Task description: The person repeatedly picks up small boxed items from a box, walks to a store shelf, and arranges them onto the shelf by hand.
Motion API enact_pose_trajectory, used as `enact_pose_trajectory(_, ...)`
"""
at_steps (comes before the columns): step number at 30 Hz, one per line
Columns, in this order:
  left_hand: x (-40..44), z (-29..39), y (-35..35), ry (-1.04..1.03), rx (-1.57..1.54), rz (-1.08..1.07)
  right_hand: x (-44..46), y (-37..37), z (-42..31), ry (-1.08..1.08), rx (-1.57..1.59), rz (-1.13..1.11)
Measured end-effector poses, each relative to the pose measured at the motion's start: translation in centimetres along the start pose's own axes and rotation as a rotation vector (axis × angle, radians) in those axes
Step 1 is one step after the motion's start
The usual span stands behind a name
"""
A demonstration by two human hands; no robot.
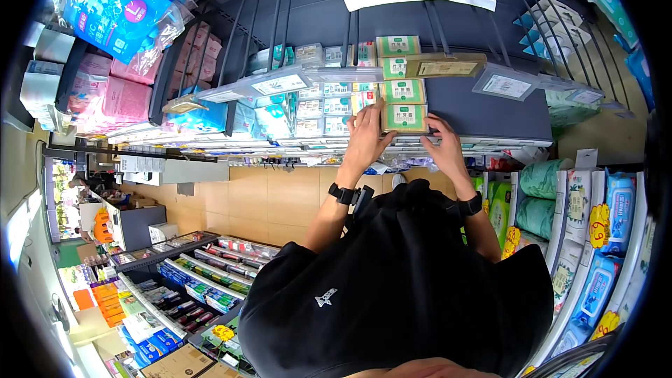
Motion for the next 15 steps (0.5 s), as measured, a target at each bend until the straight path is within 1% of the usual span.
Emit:
enact_pose_trajectory(3, -0.5, 0.3, 0.4, 0.001, -0.022, 0.013, -0.2, 0.0, -0.2, 0.001, 0.001, 0.012)
enact_pose_trajectory(6, -1.3, 1.4, 2.2, -0.015, -0.039, 0.081, -0.4, 0.3, -0.9, -0.01, 0.0, 0.02)
enact_pose_trajectory(9, -2.7, 2.5, 4.5, -0.042, -0.127, 0.02, -1.1, 1.0, -1.8, -0.013, -0.021, 0.019)
enact_pose_trajectory(11, -5.0, 5.8, 9.4, -0.251, -0.304, 0.096, -1.8, 1.6, -2.8, 0.002, -0.041, 0.022)
enact_pose_trajectory(13, -8.1, 9.0, 16.9, -0.381, -0.416, 0.297, -2.5, 2.3, -4.3, 0.014, -0.056, 0.017)
enact_pose_trajectory(14, -9.7, 9.4, 20.5, -0.424, -0.468, 0.379, -2.9, 2.4, -4.9, 0.014, -0.062, 0.006)
enact_pose_trajectory(15, -11.2, 9.8, 24.1, -0.537, -0.614, 0.467, -3.3, 2.4, -5.8, 0.029, -0.029, 0.011)
Point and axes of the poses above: each hand's wrist, its own x-axis towards the middle knuckle, its own y-axis out of the back of the hand, z = x × y, the point moved 10 cm from there along x, towards the middle knuckle, and after that the axes turned 13 degrees about y, right-handed, at the moved point
